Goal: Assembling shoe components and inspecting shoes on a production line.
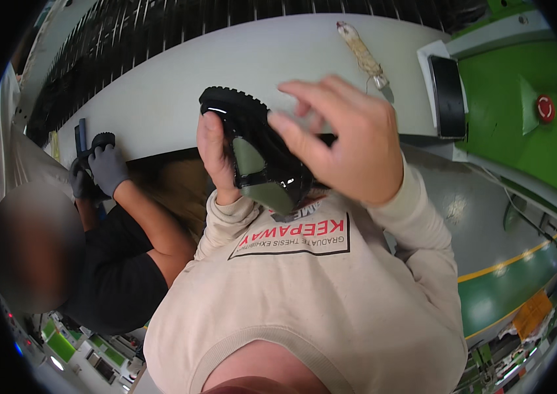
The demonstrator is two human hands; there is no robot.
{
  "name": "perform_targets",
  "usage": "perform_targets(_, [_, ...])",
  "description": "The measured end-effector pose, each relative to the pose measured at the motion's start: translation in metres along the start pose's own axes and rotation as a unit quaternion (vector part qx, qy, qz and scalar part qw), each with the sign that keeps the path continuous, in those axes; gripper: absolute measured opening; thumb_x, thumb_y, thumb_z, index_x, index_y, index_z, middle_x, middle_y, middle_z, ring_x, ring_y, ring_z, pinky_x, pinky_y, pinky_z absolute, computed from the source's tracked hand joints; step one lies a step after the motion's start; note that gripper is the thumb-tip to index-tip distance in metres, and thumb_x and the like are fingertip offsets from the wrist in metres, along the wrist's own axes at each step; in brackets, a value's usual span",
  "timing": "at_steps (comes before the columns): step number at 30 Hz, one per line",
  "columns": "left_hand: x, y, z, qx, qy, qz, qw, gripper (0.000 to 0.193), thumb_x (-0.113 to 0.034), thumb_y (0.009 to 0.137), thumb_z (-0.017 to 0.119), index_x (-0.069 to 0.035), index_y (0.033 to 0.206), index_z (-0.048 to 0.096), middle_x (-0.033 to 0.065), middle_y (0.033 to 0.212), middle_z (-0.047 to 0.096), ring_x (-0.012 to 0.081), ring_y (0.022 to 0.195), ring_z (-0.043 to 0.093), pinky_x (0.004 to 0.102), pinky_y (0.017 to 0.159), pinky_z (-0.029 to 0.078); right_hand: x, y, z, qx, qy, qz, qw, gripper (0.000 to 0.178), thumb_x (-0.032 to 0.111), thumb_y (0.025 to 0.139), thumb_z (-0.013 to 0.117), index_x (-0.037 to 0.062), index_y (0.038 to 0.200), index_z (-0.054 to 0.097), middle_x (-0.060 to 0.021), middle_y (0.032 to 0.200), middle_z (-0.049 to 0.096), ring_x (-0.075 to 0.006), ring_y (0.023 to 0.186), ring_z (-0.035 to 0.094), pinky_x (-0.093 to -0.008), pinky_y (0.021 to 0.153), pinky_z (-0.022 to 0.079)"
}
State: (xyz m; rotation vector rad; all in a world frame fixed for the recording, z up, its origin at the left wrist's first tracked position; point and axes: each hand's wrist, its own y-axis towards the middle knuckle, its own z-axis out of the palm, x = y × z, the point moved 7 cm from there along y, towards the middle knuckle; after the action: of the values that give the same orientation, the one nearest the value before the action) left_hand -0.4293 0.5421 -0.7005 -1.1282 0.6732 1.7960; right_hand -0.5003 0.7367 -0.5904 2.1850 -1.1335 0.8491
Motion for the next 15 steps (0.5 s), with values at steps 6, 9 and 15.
perform_targets(6, [0.001,-0.019,0.006,-0.01,-0.082,-0.095,0.992,0.042,-0.044,0.115,0.054,-0.003,0.122,0.061,0.0079,0.107,0.071,0.0152,0.091,0.066,0.0291,0.082,0.054,-0.03,0.022,0.051,0.151,0.434,0.055,0.886,0.019,0.016,0.104,0.078,-0.0019,0.108,0.079,-0.004,0.091,0.077,-0.0086,0.079,0.068,-0.0243,0.071,0.056])
perform_targets(9, [0.003,-0.027,0.012,-0.018,-0.112,-0.119,0.986,0.044,-0.045,0.117,0.048,-0.003,0.118,0.062,0.01,0.103,0.072,0.0171,0.089,0.069,0.0305,0.08,0.057,-0.031,0.024,0.058,0.189,0.469,0.072,0.86,0.02,0.018,0.105,0.078,-0.0019,0.105,0.078,-0.0032,0.091,0.076,-0.0093,0.079,0.069,-0.024,0.071,0.057])
perform_targets(15, [0.019,-0.03,0.007,0.001,-0.187,-0.181,0.966,0.059,-0.058,0.114,0.045,-0.004,0.113,0.069,0.0112,0.102,0.075,0.0211,0.095,0.071,0.034,0.085,0.058,-0.025,0.026,0.049,0.193,0.439,0.063,0.875,0.017,0.016,0.101,0.082,-0.0006,0.096,0.078,-0.0025,0.089,0.075,-0.0088,0.075,0.067,-0.0243,0.069,0.056])
